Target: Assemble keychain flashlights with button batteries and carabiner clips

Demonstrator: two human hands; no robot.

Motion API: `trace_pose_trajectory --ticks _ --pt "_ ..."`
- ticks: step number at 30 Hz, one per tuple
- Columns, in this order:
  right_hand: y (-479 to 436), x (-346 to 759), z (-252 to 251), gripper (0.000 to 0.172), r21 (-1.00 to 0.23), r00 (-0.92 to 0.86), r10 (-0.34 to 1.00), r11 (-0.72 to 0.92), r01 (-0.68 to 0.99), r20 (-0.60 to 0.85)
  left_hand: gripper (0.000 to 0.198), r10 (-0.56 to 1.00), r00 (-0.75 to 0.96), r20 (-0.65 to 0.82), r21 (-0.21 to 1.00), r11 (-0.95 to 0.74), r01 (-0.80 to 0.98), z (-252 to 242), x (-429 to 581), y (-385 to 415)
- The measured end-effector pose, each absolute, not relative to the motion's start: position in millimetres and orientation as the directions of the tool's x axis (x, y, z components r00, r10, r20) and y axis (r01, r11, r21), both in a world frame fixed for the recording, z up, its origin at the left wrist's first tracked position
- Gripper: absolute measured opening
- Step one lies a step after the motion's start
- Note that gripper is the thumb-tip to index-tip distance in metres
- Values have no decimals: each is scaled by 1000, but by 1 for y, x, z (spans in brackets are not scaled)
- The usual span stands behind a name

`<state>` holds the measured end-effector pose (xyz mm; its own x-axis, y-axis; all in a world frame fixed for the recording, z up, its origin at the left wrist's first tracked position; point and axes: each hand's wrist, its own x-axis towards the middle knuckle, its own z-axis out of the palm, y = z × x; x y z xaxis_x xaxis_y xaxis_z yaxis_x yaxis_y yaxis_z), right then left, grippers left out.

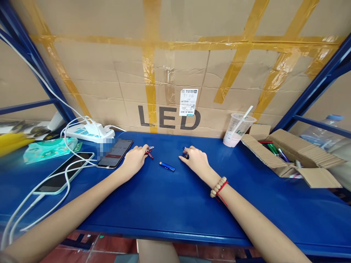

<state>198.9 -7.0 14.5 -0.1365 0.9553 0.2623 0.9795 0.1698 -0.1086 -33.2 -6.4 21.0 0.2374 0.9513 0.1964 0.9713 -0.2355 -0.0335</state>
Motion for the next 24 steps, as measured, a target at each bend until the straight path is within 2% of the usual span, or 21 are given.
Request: trace_pose_trajectory --ticks 6,10,13,16,18,21,24 --pt "-4 201 8 13 -202 -244 929 305 930 280 26 939 255 232 -126 -231 965 22 -34 -8" --pt "1 205 5 14 -228 -274 906 355 907 321 34 913 285 291 -156 -248 956 21 -32 -9" --pt "5 210 3 21 -148 -223 894 299 943 389 34 830 405 383 -100 -399 912 18 -28 -11" --pt "10 216 1 24 -50 -192 892 232 971 410 27 661 622 419 -8 -682 731 12 -21 -15" --pt "13 221 -1 21 -40 -188 906 219 975 378 29 578 718 387 24 -785 619 7 -16 -18" --pt "17 225 0 17 -78 -178 921 218 973 346 25 576 748 331 65 -804 591 2 -12 -19" --pt "18 224 1 16 -117 -164 923 216 969 347 17 638 682 357 137 -758 638 1 -12 -16"
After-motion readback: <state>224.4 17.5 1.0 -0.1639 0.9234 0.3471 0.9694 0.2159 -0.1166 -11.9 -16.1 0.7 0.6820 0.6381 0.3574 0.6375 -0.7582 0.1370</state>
